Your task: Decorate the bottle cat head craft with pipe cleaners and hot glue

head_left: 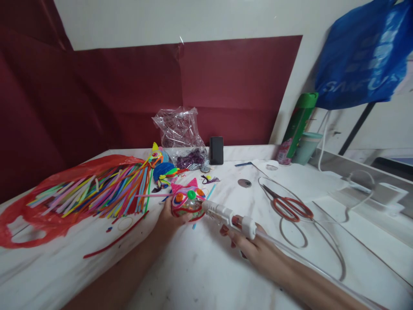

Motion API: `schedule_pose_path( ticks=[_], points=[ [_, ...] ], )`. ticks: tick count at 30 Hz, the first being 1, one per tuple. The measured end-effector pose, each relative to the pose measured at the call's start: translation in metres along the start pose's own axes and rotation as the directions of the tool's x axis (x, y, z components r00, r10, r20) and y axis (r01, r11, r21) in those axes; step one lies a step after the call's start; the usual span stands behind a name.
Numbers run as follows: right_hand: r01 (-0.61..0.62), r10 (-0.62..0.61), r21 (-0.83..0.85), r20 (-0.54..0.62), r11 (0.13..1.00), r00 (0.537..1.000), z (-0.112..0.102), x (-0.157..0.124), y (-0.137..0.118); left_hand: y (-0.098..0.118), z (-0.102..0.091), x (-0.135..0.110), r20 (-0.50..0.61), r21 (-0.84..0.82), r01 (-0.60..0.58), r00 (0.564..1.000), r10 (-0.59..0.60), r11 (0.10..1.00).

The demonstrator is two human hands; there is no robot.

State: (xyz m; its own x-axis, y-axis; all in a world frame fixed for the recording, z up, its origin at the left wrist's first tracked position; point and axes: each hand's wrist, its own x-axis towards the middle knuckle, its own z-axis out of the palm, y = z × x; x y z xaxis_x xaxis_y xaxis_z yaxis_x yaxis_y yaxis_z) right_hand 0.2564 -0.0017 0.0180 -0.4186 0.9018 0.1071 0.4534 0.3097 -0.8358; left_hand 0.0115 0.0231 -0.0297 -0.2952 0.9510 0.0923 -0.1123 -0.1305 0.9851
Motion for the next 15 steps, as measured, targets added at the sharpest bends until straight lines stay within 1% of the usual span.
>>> schedule_pose_path(
  ticks=[4, 10, 13, 15],
  points=[
    [0.0, 0.0, -0.024, 0.016, 1.0, 1.0, 0.0001, -0.002, -0.0003, -0.0016, -0.0014, 0.0017, 0.006, 0.048, 0.002, 1.0, -0.002, 0.999],
    [-0.02, 0.02, -0.02, 0.011, 1.0, 1.0, 0.0005, -0.0018, 0.0014, -0.0002, 0.001, -0.0008, 0.017, 0.014, -0.011, 1.0, 0.01, 1.0],
    [-0.02, 0.021, -0.025, 0.025, 0.999, 0.999, 0.0006, -0.0013, 0.0012, 0.0015, 0.001, -0.0015, 0.024, 0.029, -0.017, 1.0, 0.017, 0.999],
    [-0.031, 0.031, -0.028, 0.012, 0.999, 0.999, 0.0005, -0.0014, 0.0014, 0.0018, 0.0001, -0.0012, 0.029, 0.043, -0.018, 0.999, 0.017, 0.999]
  ],
)
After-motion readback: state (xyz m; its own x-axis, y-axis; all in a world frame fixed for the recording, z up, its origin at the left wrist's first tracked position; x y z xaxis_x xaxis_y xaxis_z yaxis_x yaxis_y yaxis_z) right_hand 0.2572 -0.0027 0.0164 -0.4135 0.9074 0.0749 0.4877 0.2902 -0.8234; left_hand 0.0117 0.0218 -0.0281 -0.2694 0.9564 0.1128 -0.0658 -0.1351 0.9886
